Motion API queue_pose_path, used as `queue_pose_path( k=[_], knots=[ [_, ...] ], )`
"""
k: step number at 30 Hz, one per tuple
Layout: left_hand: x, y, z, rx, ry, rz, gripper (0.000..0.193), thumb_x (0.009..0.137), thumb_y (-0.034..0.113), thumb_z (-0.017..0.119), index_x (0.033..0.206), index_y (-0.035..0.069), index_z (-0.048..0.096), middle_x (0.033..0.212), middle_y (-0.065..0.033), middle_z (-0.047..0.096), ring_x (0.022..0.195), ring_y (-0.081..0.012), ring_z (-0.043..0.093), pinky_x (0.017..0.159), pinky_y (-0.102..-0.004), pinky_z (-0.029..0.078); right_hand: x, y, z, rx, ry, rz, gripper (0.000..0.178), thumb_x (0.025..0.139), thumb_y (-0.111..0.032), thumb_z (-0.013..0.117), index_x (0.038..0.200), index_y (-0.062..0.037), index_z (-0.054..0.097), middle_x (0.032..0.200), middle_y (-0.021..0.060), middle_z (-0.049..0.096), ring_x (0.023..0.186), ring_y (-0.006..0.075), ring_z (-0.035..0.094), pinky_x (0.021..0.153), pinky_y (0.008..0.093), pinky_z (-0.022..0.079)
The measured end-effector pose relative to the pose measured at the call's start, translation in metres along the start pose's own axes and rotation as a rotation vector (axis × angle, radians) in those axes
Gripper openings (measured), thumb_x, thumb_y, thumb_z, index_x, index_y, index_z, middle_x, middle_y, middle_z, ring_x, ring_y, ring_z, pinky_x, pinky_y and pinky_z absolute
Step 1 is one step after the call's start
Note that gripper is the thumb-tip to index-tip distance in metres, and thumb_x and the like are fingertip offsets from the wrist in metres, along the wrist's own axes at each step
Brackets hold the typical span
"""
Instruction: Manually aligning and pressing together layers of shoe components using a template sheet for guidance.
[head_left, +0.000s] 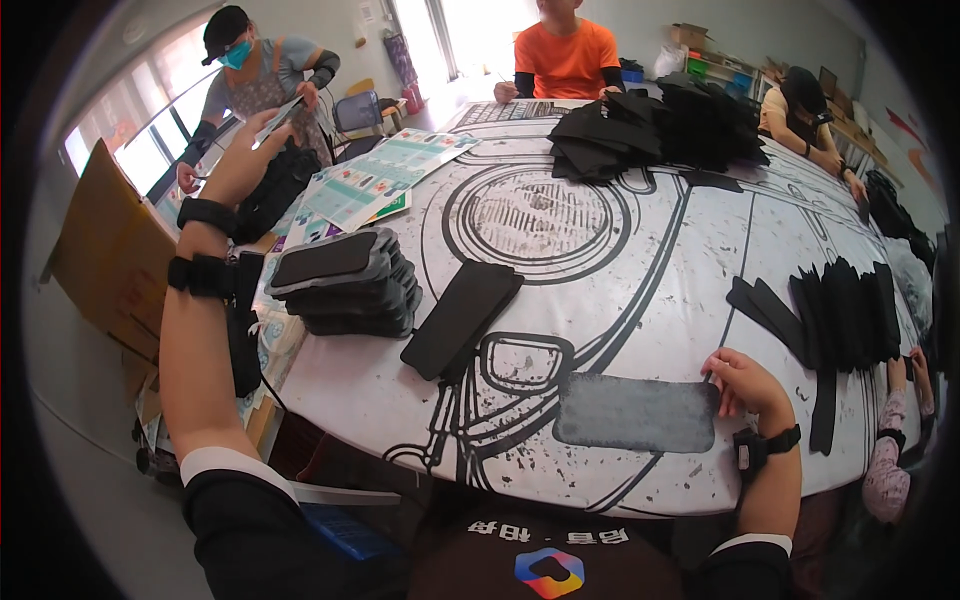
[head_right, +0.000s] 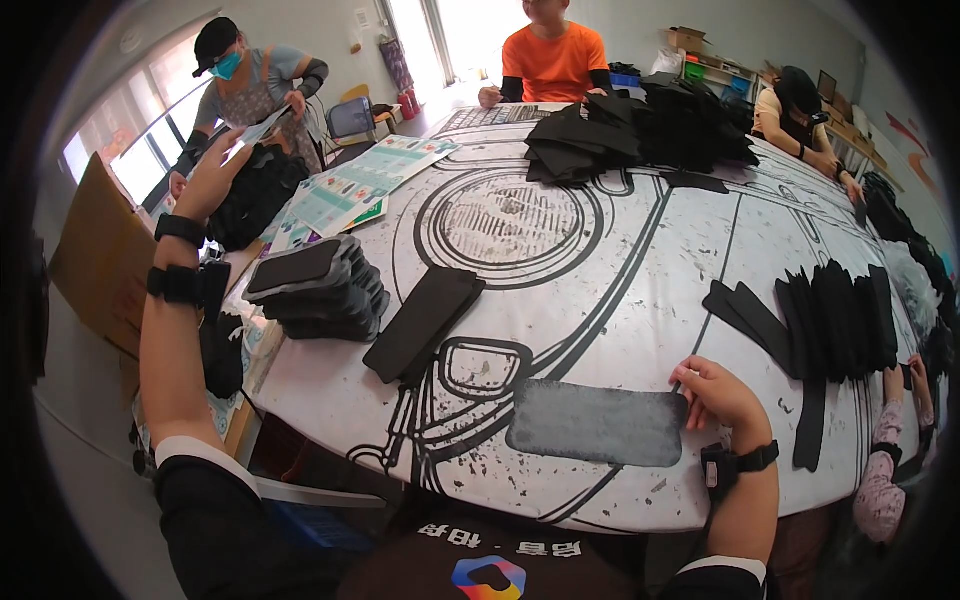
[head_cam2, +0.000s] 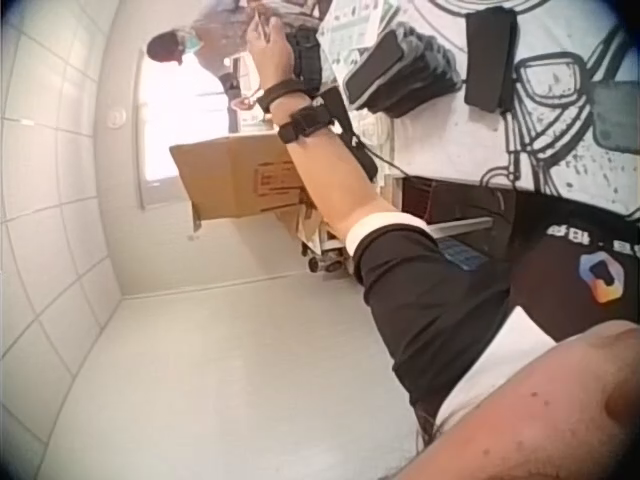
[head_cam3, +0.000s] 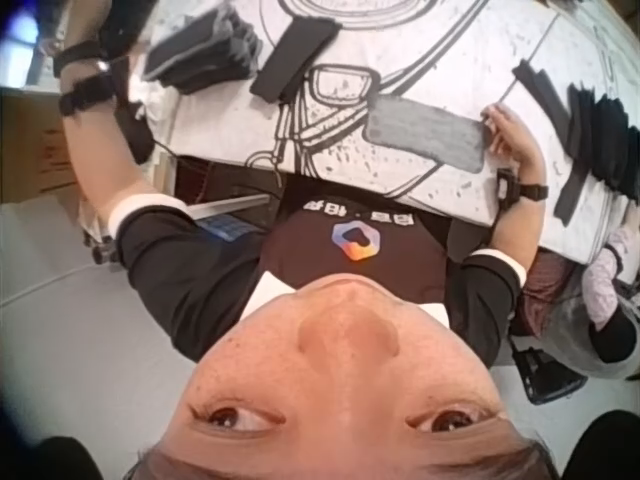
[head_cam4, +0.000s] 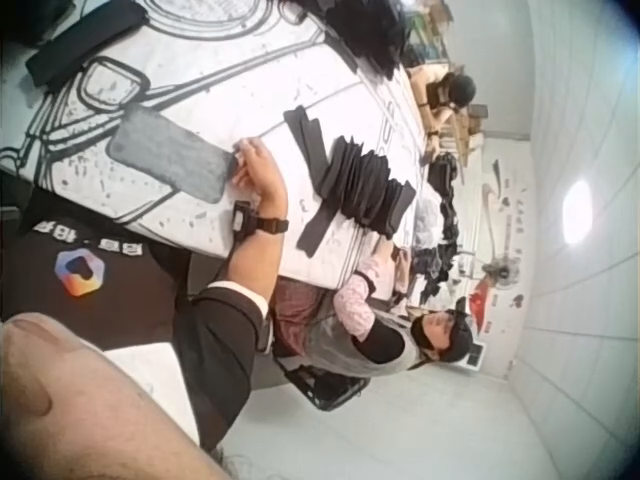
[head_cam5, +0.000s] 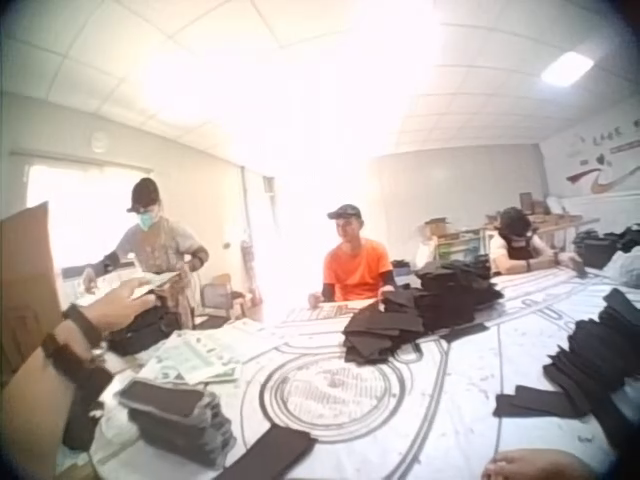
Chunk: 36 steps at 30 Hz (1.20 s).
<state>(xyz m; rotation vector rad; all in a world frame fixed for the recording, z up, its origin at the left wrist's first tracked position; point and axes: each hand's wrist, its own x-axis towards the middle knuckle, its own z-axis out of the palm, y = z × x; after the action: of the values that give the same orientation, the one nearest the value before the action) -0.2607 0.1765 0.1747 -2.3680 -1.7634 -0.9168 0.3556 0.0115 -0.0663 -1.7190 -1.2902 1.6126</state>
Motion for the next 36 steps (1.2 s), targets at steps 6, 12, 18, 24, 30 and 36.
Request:
queue_pose_path(
  k=[6, 12, 18, 24, 30, 36],
  knots=[
    [-0.059, 0.156, 0.064, -0.606, -0.195, 0.158, 0.046, 0.093, 0.029, 0.049, 0.131, 0.004, 0.040, 0.132, -0.0114, 0.044, 0.121, -0.0208, 0.041, 0.103, -0.0322, 0.029, 0.003, 0.006, -0.007, 0.020, -0.083, -0.043, 0.015, 0.090, -0.016, 0.052, 0.100, -0.0049, 0.052, 0.066, 0.0011, 0.049, 0.045, 0.0156, 0.059, 0.037, 0.0208, 0.045],
    [-0.119, 0.212, 0.151, -0.713, -0.476, 0.239, 0.048, 0.090, 0.023, 0.054, 0.132, 0.005, 0.039, 0.132, -0.0103, 0.045, 0.122, -0.0234, 0.042, 0.101, -0.0393, 0.032, 0.008, 0.014, -0.011, 0.005, -0.111, -0.064, 0.015, 0.089, -0.014, 0.052, 0.098, -0.0029, 0.052, 0.070, 0.0028, 0.057, 0.051, 0.0143, 0.062, 0.043, 0.0211, 0.048],
    [-0.135, 0.156, 0.222, -0.352, -0.381, 0.129, 0.052, 0.081, 0.034, 0.062, 0.119, 0.000, 0.052, 0.118, -0.0194, 0.054, 0.111, -0.0308, 0.051, 0.095, -0.0351, 0.039, 0.003, 0.007, -0.006, -0.150, -0.034, -0.062, 0.017, 0.089, -0.017, 0.053, 0.095, -0.0018, 0.057, 0.070, 0.0034, 0.058, 0.051, 0.0141, 0.061, 0.047, 0.0223, 0.050],
    [-0.155, 0.115, 0.255, -0.429, -0.337, -0.012, 0.055, 0.071, 0.030, 0.072, 0.114, 0.001, 0.056, 0.113, -0.0174, 0.056, 0.107, -0.0308, 0.053, 0.093, -0.0342, 0.041, -0.003, 0.012, -0.007, -0.118, 0.135, -0.164, 0.017, 0.090, -0.019, 0.051, 0.093, -0.0040, 0.059, 0.070, 0.0015, 0.055, 0.051, 0.0086, 0.055, 0.046, 0.0215, 0.046],
    [-0.156, 0.098, 0.250, -0.428, -0.273, -0.059, 0.051, 0.070, 0.025, 0.074, 0.112, 0.002, 0.057, 0.110, -0.0148, 0.058, 0.103, -0.0253, 0.054, 0.089, -0.0320, 0.041, 0.016, 0.021, -0.018, -0.005, 0.389, -0.360, 0.017, 0.091, -0.020, 0.050, 0.092, -0.0062, 0.059, 0.073, -0.0012, 0.053, 0.055, 0.0048, 0.050, 0.050, 0.0192, 0.042],
    [-0.150, 0.088, 0.269, -0.477, -0.182, -0.171, 0.044, 0.074, 0.024, 0.072, 0.109, 0.002, 0.058, 0.105, -0.0112, 0.061, 0.097, -0.0204, 0.056, 0.085, -0.0307, 0.044, 0.023, 0.026, -0.031, 0.128, 0.570, -0.532, 0.017, 0.093, -0.020, 0.050, 0.094, -0.0069, 0.060, 0.072, -0.0041, 0.051, 0.059, 0.0024, 0.046, 0.054, 0.0169, 0.039]
  ],
)
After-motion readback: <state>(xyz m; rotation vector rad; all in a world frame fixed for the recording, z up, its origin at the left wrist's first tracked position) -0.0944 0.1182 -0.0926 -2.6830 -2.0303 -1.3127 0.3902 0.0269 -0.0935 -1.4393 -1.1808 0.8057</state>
